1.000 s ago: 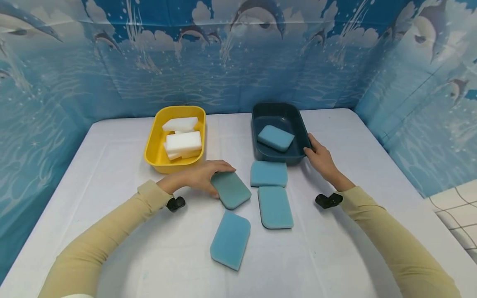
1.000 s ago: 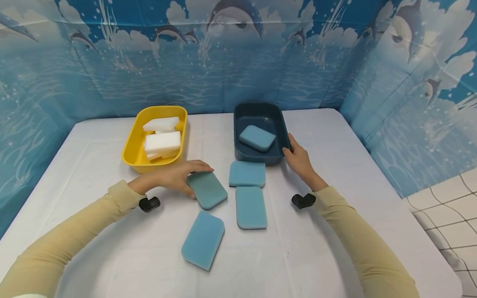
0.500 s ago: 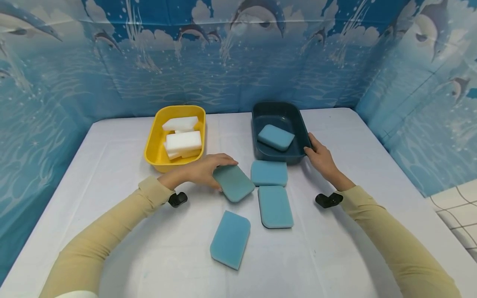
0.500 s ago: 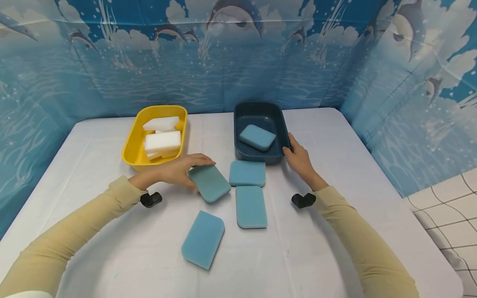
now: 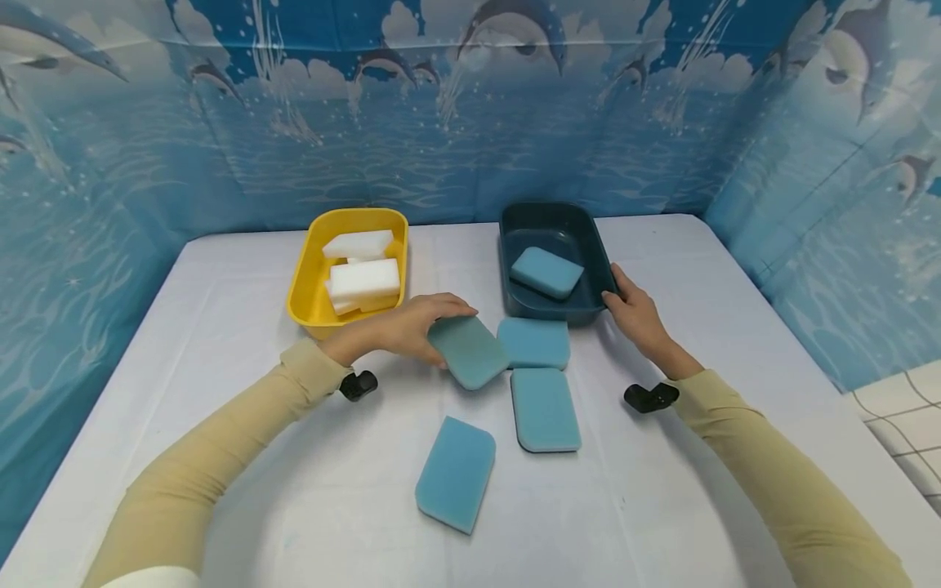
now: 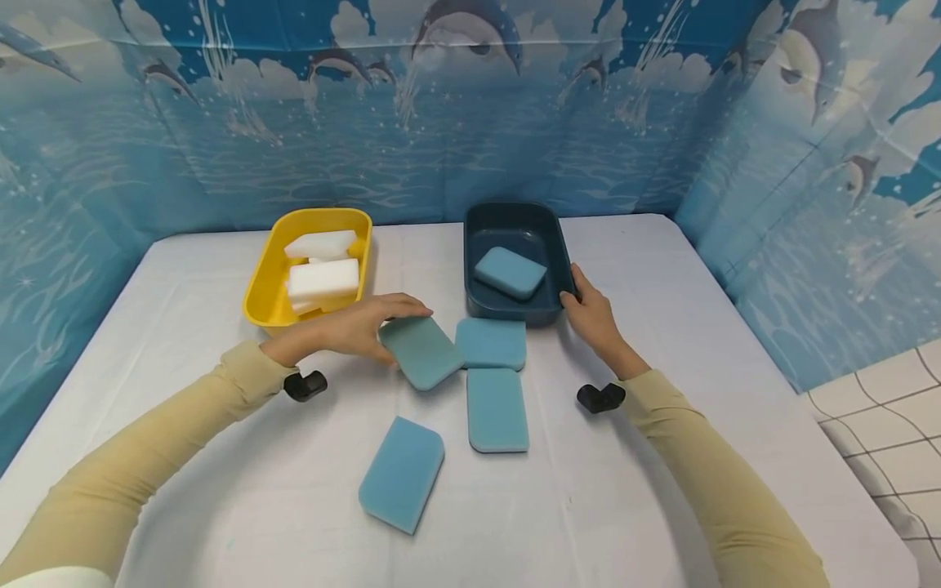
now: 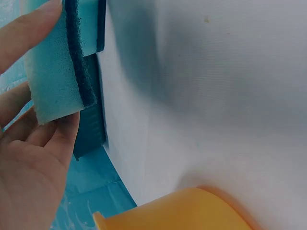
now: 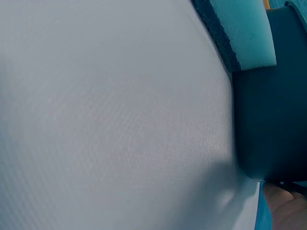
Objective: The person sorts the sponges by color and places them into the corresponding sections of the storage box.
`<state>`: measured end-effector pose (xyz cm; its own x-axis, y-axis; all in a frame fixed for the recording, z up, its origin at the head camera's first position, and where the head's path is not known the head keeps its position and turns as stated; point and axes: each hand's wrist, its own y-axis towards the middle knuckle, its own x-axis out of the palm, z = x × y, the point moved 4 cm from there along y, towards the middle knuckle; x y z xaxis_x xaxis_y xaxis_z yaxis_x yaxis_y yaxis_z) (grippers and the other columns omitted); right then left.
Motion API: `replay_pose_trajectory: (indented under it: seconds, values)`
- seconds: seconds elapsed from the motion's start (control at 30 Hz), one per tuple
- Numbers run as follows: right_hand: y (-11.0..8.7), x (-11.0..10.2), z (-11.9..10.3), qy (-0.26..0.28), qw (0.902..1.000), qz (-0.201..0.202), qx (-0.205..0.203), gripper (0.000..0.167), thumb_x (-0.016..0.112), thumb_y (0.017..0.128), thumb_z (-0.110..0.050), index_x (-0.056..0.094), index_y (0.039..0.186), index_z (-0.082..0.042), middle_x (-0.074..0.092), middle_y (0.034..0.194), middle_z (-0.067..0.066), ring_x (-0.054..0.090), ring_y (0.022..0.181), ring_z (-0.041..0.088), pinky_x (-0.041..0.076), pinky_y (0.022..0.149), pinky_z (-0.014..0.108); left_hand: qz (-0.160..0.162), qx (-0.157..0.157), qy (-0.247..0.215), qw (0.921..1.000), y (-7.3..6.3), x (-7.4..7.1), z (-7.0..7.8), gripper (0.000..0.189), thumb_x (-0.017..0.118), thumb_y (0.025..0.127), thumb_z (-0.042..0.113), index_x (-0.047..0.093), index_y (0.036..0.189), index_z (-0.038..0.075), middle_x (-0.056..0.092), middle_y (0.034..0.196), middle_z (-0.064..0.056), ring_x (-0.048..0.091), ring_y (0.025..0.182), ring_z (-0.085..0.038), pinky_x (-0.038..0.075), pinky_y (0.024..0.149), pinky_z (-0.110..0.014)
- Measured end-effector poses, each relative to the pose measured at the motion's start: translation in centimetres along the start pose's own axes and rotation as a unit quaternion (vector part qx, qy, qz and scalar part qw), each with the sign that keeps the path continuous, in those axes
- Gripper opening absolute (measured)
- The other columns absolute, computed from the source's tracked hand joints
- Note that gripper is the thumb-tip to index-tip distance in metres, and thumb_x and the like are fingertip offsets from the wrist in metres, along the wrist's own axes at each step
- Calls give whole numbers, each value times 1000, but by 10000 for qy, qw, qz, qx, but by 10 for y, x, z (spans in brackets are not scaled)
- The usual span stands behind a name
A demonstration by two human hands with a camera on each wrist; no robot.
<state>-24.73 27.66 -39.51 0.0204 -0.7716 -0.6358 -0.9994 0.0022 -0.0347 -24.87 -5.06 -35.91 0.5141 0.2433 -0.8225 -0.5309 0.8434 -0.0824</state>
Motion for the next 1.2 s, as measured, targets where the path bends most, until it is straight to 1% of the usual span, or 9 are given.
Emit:
replay_pose_trajectory:
  seconds: [0.33, 0.47, 0.63, 0.9, 1.2]
  values:
    - [-1, -2, 0, -73, 10000, 24, 22, 59, 28, 101, -26, 1, 151, -9, 5, 159, 12, 11, 146, 36, 19, 116, 54, 192, 22, 85, 9998, 17, -8, 8, 79, 79, 74, 19, 41, 142, 10, 42, 144, -8, 43, 129, -24, 40, 108, -39]
    - [-1, 0, 1, -111, 9999, 27, 37, 59, 29, 101, -27, 2, 151, -10, 6, 159, 12, 12, 146, 36, 20, 116, 53, 247, 29, 126, 9996, 21, -11, 10, 80, 79, 73, 20, 40, 142, 11, 42, 144, -8, 42, 130, -24, 39, 109, -38]
    - [-1, 0, 3, -84, 10000, 47, 1, 59, 29, 101, -27, 2, 151, -10, 6, 159, 12, 11, 146, 36, 19, 116, 54, 445, 54, 138, 9989, 26, -15, 13, 80, 80, 73, 19, 41, 142, 8, 42, 144, -11, 42, 131, -26, 40, 108, -39]
    - [-3, -1, 3, -102, 9999, 43, 26, 59, 29, 101, -26, 2, 151, -10, 5, 159, 12, 11, 146, 36, 19, 116, 54, 580, -298, 125, 9978, 38, -16, 12, 80, 78, 75, 24, 39, 143, 10, 39, 147, -9, 42, 130, -25, 43, 105, -38]
    - [-1, 1, 3, -49, 10000, 66, -11, 59, 29, 101, -25, 2, 151, -10, 6, 159, 13, 11, 146, 36, 20, 116, 54, 801, -480, 21, 9956, 49, -21, 13, 80, 78, 75, 26, 38, 143, 10, 39, 147, -9, 43, 128, -25, 45, 103, -39]
